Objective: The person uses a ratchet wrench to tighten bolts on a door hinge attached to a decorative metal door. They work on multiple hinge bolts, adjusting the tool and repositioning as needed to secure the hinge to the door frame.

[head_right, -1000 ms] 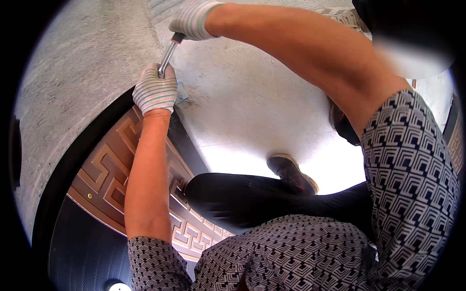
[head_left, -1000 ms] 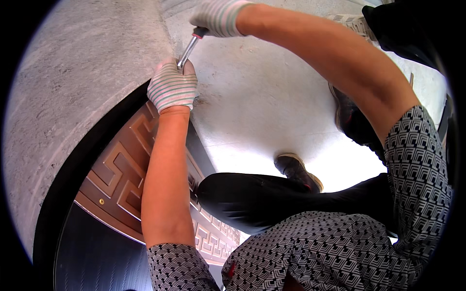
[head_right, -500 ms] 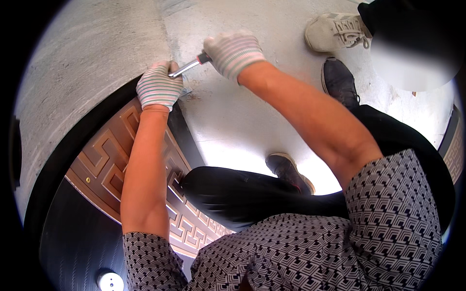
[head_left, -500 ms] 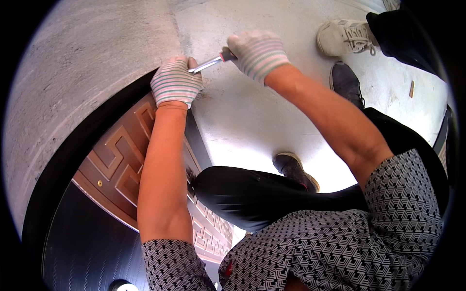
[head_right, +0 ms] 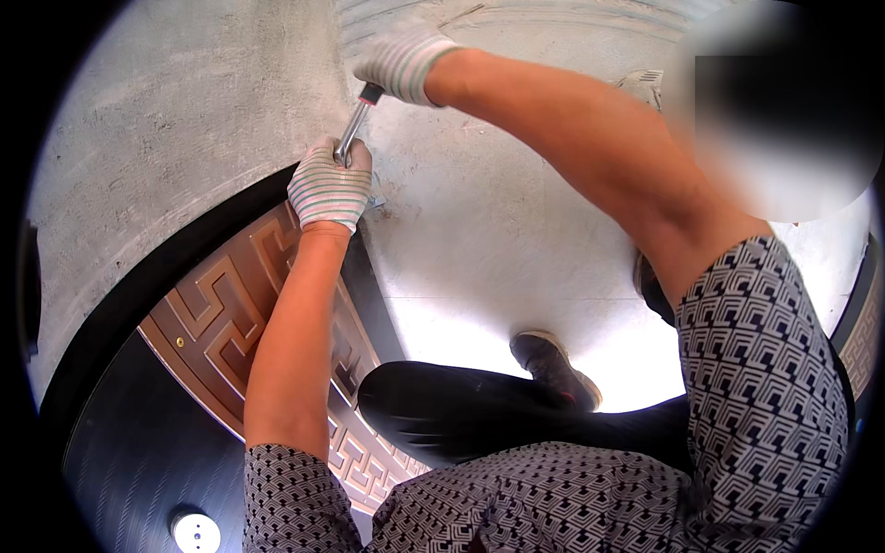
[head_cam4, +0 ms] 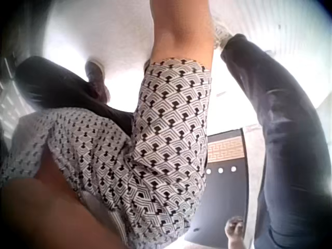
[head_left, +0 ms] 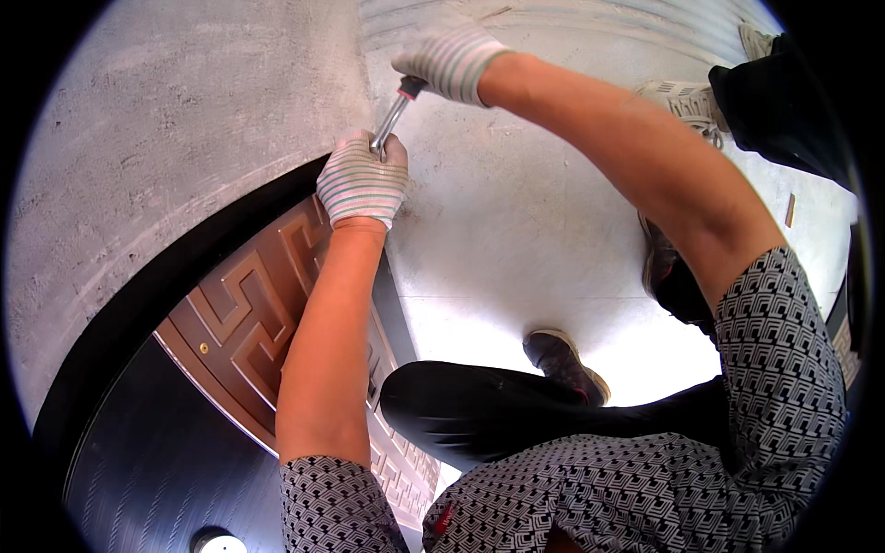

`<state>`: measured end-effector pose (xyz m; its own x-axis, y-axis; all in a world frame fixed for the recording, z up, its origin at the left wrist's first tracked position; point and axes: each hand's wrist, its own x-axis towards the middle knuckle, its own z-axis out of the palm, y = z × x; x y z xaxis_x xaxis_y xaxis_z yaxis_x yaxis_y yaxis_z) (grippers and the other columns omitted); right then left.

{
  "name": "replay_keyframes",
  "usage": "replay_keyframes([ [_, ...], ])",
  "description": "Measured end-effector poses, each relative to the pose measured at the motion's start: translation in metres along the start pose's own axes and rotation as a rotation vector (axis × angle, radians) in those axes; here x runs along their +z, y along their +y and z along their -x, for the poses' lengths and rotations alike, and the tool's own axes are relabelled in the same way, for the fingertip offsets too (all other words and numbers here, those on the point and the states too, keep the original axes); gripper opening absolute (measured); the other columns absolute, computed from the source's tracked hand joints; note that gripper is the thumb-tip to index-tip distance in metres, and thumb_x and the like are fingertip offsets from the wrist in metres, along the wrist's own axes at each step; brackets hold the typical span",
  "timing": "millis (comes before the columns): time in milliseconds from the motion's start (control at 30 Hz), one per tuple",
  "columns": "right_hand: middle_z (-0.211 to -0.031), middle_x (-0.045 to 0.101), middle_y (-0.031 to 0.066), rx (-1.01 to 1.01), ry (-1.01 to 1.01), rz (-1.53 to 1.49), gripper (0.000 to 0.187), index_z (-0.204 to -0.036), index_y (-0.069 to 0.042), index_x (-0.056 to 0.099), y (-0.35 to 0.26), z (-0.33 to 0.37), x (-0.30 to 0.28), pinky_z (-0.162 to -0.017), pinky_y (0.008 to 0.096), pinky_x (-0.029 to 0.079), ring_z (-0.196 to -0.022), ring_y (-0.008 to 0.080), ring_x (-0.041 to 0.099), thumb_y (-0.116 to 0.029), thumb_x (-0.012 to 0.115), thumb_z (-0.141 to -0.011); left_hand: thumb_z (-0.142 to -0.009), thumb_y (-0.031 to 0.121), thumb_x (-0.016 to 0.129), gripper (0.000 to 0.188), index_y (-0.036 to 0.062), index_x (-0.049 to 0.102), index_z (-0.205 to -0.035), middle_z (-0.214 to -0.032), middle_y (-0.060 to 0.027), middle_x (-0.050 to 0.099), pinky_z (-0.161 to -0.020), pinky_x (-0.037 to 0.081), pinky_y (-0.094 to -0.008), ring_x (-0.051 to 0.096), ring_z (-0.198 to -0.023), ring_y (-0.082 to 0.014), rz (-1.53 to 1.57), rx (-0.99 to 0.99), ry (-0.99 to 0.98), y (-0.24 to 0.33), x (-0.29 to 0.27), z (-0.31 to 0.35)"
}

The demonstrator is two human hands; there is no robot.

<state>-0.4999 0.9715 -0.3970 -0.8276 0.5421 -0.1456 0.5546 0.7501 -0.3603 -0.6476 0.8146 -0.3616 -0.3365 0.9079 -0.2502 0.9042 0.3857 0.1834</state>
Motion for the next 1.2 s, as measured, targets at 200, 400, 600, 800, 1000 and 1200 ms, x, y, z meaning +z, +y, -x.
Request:
replay_keyframes([
  [200, -0.082, 0.075, 0.0168, -0.123, 0.030, -0.144, 0.012, -0.085, -0.012, 0.082, 0.006, -0.057, -0.015, -0.069, 0.0455, 0.057, -0.073, 0.0335, 0.072, -0.022, 0.075, -0.082, -0.091, 0.034, 0.061, 0.034, 0.0003, 0.065, -0.086, -0.082, -0.0248, 0.067, -0.077, 0.055, -0.0510, 0.066, -0.080, -0.0452, 0.058, -0.185, 0.088, 0.016, 0.005, -0.004],
  [400, -0.083, 0.075, 0.0182, 0.088, -0.054, -0.084, 0.017, -0.092, -0.015, 0.083, -0.013, 0.019, -0.007, -0.070, 0.0479, 0.057, -0.077, 0.0348, 0.074, -0.028, 0.074, -0.087, -0.089, 0.032, 0.068, 0.031, 0.0018, 0.073, -0.095, -0.087, -0.0204, 0.069, -0.079, 0.055, -0.0452, 0.068, -0.082, -0.0380, -0.047, 0.065, 0.007, -0.004, 0.000, 0.003],
  [600, -0.084, 0.076, 0.0164, 0.158, -0.010, -0.159, 0.014, -0.090, -0.016, 0.082, -0.014, 0.036, -0.007, -0.069, 0.0475, 0.056, -0.079, 0.0344, 0.074, -0.023, 0.070, -0.089, -0.088, 0.032, 0.069, 0.031, 0.0039, 0.075, -0.100, -0.086, -0.0176, 0.069, -0.077, 0.055, -0.0425, 0.067, -0.081, -0.0352, -0.087, 0.120, -0.027, -0.009, 0.001, 0.002],
  [800, -0.090, 0.074, 0.0114, 0.307, -0.026, -0.059, 0.018, -0.098, -0.013, 0.071, -0.034, 0.063, 0.022, -0.069, 0.0444, 0.056, -0.081, 0.0336, 0.073, -0.031, 0.066, -0.095, -0.093, 0.031, 0.067, 0.026, 0.0053, 0.072, -0.086, -0.079, -0.0191, 0.066, -0.069, 0.054, -0.0451, 0.064, -0.072, -0.0382, -0.097, 0.234, 0.037, -0.018, 0.005, 0.004],
  [1000, -0.084, 0.072, 0.0128, 0.524, -0.042, -0.153, 0.016, -0.095, -0.013, 0.071, -0.084, 0.123, 0.026, -0.069, 0.0452, 0.057, -0.078, 0.0328, 0.072, -0.029, 0.068, -0.095, -0.091, 0.023, 0.067, 0.020, 0.0069, 0.068, -0.079, -0.080, -0.0169, 0.067, -0.071, 0.054, -0.0457, 0.065, -0.075, -0.0378, -0.145, 0.355, -0.011, -0.016, 0.002, 0.004],
  [1200, -0.087, 0.072, 0.0116, 0.491, -0.234, -0.219, 0.016, -0.096, -0.013, 0.069, -0.076, 0.112, 0.015, -0.073, 0.0445, 0.058, -0.084, 0.0325, 0.072, -0.029, 0.067, -0.096, -0.088, 0.029, 0.071, 0.023, 0.0076, 0.070, -0.080, -0.081, -0.0158, 0.069, -0.075, 0.055, -0.0443, 0.067, -0.078, -0.0356, -0.152, 0.364, -0.008, -0.023, -0.001, 0.000],
])
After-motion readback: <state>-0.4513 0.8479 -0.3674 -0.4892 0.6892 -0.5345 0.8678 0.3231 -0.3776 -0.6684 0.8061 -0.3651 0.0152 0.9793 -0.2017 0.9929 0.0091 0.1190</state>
